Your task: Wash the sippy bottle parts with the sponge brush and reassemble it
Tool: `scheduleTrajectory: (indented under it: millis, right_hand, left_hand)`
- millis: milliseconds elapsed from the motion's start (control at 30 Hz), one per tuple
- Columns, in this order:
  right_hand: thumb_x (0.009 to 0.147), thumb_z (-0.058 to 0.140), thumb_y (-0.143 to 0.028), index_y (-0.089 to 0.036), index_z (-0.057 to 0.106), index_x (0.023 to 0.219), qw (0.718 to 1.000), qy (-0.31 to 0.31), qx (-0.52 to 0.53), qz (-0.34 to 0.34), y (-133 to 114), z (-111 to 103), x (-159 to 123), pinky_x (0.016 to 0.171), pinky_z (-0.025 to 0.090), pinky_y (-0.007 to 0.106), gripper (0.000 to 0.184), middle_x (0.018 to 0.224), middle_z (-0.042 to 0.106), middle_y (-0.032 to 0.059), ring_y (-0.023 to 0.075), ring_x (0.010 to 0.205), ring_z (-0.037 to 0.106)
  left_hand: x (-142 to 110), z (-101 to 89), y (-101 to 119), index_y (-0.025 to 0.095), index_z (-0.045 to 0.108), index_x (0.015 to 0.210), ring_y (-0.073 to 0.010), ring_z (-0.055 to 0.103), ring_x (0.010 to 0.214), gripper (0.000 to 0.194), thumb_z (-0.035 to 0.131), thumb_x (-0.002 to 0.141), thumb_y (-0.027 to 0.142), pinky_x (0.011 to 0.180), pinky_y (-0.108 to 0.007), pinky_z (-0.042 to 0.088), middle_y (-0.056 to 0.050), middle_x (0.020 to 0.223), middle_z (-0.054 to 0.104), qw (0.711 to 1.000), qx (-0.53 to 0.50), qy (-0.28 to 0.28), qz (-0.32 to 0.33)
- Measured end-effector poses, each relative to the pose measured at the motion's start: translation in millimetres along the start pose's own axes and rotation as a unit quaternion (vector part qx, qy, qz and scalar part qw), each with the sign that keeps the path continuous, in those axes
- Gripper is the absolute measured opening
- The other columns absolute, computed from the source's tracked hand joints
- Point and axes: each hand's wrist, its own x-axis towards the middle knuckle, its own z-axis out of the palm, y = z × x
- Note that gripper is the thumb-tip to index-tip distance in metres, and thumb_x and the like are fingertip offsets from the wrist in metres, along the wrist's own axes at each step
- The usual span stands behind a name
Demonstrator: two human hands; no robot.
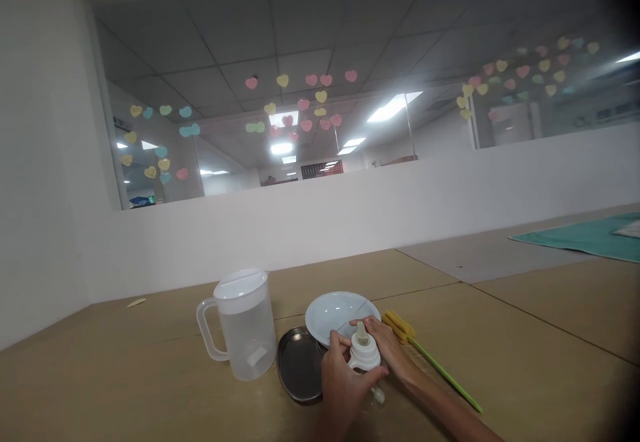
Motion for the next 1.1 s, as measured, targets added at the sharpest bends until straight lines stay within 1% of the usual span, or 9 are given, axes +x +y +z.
scheduleTrajectory:
  millis: [167,333,500,600,700,767,933,1000,1100]
  right_hand:
    - [0.083,0.022,-0.066,-0.024,0.071,0.093,0.998,0.004,-0.064,-0.017,-6,-2,-4,0.092,0.042,0.044,0.065,0.097,0.068,0.0081,0.0261,0.097,0.059]
    - [0.087,0.023,-0.059,-0.029,0.065,0.107,0.993,0.014,-0.109,-0.046,0,-5,-6,0.090,0.044,0.042,0.056,0.090,0.069,0.0040,0.0240,0.092,0.061]
    - [0.088,0.019,-0.057,-0.025,0.068,0.097,0.991,0.022,-0.121,-0.060,9,-3,-6,0.089,0.044,0.045,0.059,0.095,0.068,0.0076,0.0258,0.093,0.060]
    - [0.088,0.024,-0.054,-0.023,0.066,0.096,0.989,0.047,-0.108,-0.091,-1,-4,-11,0.091,0.042,0.043,0.053,0.102,0.065,0.0093,0.0248,0.100,0.057]
    - [0.083,0.040,-0.052,-0.022,0.061,0.103,0.983,0.030,-0.099,-0.152,-16,-7,-17,0.088,0.044,0.038,0.042,0.104,0.062,0.0083,0.0230,0.101,0.055]
    - [0.078,0.049,-0.049,-0.022,0.056,0.109,0.981,0.027,-0.105,-0.162,-22,-11,-19,0.087,0.045,0.037,0.041,0.104,0.060,0.0073,0.0227,0.100,0.055]
    - [0.079,0.044,-0.043,-0.022,0.054,0.109,0.984,0.109,-0.065,-0.127,-21,-21,-15,0.088,0.044,0.037,0.038,0.103,0.060,0.0066,0.0222,0.099,0.056]
    - [0.082,0.041,-0.045,-0.022,0.056,0.107,0.987,0.085,-0.060,-0.125,-23,-21,-16,0.086,0.044,0.036,0.037,0.100,0.062,0.0068,0.0218,0.096,0.057]
    - [0.079,0.049,-0.050,-0.022,0.062,0.096,0.984,-0.006,-0.098,-0.148,-35,-14,-21,0.080,0.046,0.034,0.035,0.092,0.064,0.0067,0.0219,0.087,0.058]
  left_hand:
    - [-1,2.7,-3,0.022,0.031,0.063,-0.0110,0.044,0.059,0.051,0.077,0.053,0.044,0.057,-0.021,0.031,0.006,0.060,0.046,0.997,0.074,0.015,0.002]
    - [0,1.2,1,0.023,0.034,0.077,-0.0120,0.052,0.062,0.050,0.077,0.054,0.035,0.060,-0.021,0.035,0.007,0.067,0.055,1.000,-0.008,-0.009,-0.002]
    - [1,-1.6,6,0.023,0.037,0.089,-0.0158,0.060,0.074,0.051,0.076,0.056,0.029,0.067,-0.022,0.040,0.002,0.080,0.066,0.998,-0.053,-0.035,0.006]
    - [0,-1.1,8,0.023,0.037,0.089,-0.0158,0.061,0.073,0.049,0.074,0.057,0.027,0.066,-0.022,0.042,0.002,0.078,0.066,0.998,-0.054,-0.029,0.008]
    - [-1,-0.9,11,0.023,0.036,0.087,-0.0150,0.061,0.070,0.039,0.068,0.064,0.027,0.065,-0.022,0.042,0.002,0.075,0.065,0.999,-0.040,-0.021,0.018]
    - [-1,-1.8,13,0.022,0.036,0.089,-0.0147,0.062,0.069,0.036,0.064,0.067,0.023,0.064,-0.022,0.042,0.002,0.076,0.066,0.999,-0.042,-0.022,0.026]
    - [-1,-4.6,14,0.022,0.035,0.105,-0.0165,0.063,0.075,0.058,0.068,0.058,0.017,0.070,-0.023,0.044,0.001,0.081,0.068,0.998,-0.059,-0.034,0.015]
    - [-1,-4.5,12,0.021,0.034,0.111,-0.0173,0.064,0.078,0.061,0.067,0.059,0.017,0.072,-0.024,0.045,-0.001,0.085,0.069,0.998,-0.057,-0.037,0.017]
    - [-1,-3.2,10,0.020,0.033,0.115,-0.0176,0.064,0.082,0.061,0.064,0.062,0.017,0.074,-0.025,0.046,-0.004,0.092,0.069,0.997,-0.067,-0.040,0.028]
